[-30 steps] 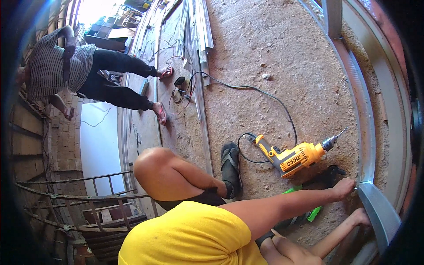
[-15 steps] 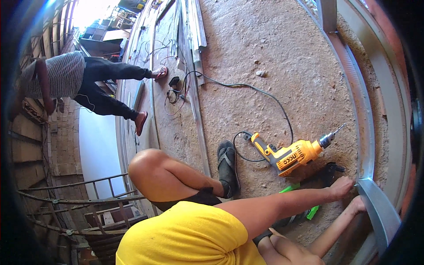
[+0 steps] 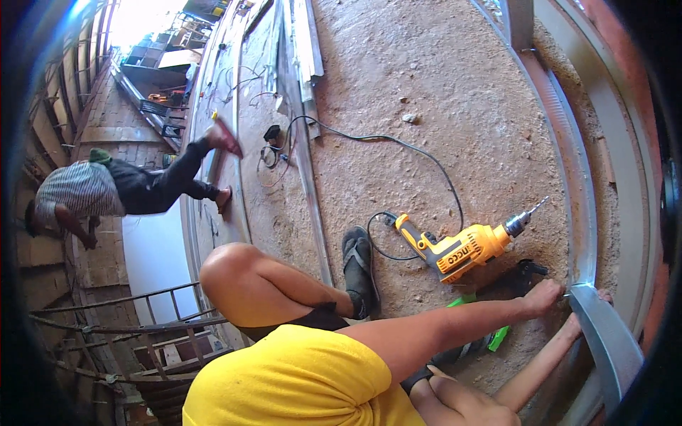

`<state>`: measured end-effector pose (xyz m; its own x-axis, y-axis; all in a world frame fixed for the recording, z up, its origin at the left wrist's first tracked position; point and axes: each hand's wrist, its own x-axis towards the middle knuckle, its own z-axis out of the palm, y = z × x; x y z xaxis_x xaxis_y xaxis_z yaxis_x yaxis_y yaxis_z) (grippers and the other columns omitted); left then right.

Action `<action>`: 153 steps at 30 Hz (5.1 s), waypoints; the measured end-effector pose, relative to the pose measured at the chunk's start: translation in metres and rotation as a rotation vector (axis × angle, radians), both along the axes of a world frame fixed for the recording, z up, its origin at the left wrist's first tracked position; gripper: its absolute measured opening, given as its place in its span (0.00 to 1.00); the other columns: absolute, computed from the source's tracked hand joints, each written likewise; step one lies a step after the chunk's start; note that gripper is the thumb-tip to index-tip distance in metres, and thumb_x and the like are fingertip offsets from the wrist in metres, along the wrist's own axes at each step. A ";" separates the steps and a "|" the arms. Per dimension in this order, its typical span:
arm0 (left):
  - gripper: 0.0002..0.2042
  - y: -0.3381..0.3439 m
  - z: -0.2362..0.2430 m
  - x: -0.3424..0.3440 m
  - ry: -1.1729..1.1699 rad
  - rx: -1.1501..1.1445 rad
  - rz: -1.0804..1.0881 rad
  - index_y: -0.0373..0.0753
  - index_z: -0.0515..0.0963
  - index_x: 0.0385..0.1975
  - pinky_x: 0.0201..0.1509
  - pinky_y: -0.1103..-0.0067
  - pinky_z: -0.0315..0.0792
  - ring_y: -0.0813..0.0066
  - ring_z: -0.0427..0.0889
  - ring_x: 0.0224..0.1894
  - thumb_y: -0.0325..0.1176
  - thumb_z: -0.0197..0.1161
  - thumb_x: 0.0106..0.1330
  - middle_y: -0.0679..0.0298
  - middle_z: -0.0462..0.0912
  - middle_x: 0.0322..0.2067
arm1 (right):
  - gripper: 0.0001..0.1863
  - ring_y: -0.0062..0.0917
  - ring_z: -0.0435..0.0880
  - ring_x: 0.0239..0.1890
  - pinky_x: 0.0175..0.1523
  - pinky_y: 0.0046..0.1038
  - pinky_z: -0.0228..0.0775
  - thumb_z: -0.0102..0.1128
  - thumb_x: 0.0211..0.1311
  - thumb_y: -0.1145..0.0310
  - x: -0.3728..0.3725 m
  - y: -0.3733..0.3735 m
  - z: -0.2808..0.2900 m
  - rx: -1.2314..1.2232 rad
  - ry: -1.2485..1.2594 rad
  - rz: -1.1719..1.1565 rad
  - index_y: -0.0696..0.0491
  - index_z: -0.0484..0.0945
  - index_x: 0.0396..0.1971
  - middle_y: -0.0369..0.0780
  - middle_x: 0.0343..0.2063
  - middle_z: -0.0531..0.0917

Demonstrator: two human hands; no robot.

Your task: Assembling a metal frame by joining studs using an electric drill and a rivet gun.

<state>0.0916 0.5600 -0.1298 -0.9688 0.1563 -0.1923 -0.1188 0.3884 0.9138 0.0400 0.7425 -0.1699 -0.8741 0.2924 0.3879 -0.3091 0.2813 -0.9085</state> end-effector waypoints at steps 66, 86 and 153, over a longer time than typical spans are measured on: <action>0.09 -0.019 -0.008 0.000 -0.078 0.027 0.012 0.32 0.77 0.27 0.37 0.60 0.70 0.45 0.77 0.34 0.32 0.55 0.57 0.45 0.77 0.27 | 0.09 0.29 0.71 0.40 0.51 0.32 0.65 0.52 0.59 0.62 -0.013 -0.033 0.030 -0.674 -0.155 0.312 0.51 0.69 0.34 0.39 0.29 0.71; 0.09 -0.021 -0.006 -0.003 -0.008 -0.115 -0.043 0.34 0.75 0.26 0.36 0.59 0.71 0.47 0.77 0.31 0.35 0.56 0.58 0.47 0.77 0.24 | 0.17 0.29 0.75 0.46 0.55 0.31 0.62 0.63 0.51 0.74 0.065 -0.050 0.050 0.211 -0.488 0.120 0.66 0.74 0.40 0.46 0.42 0.78; 0.06 -0.151 0.090 0.034 0.201 -0.089 0.172 0.37 0.77 0.32 0.29 0.74 0.72 0.61 0.79 0.27 0.30 0.61 0.57 0.58 0.77 0.26 | 0.18 0.21 0.70 0.50 0.55 0.33 0.57 0.54 0.58 0.62 0.042 -0.015 0.026 -0.774 -0.703 -0.204 0.46 0.70 0.49 0.33 0.47 0.74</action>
<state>0.1252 0.4086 -0.0401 -0.9997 -0.0227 0.0008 -0.0097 0.4581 0.8889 0.0818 0.7276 -0.1439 -0.7361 0.4093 -0.5391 0.3421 -0.4623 -0.8181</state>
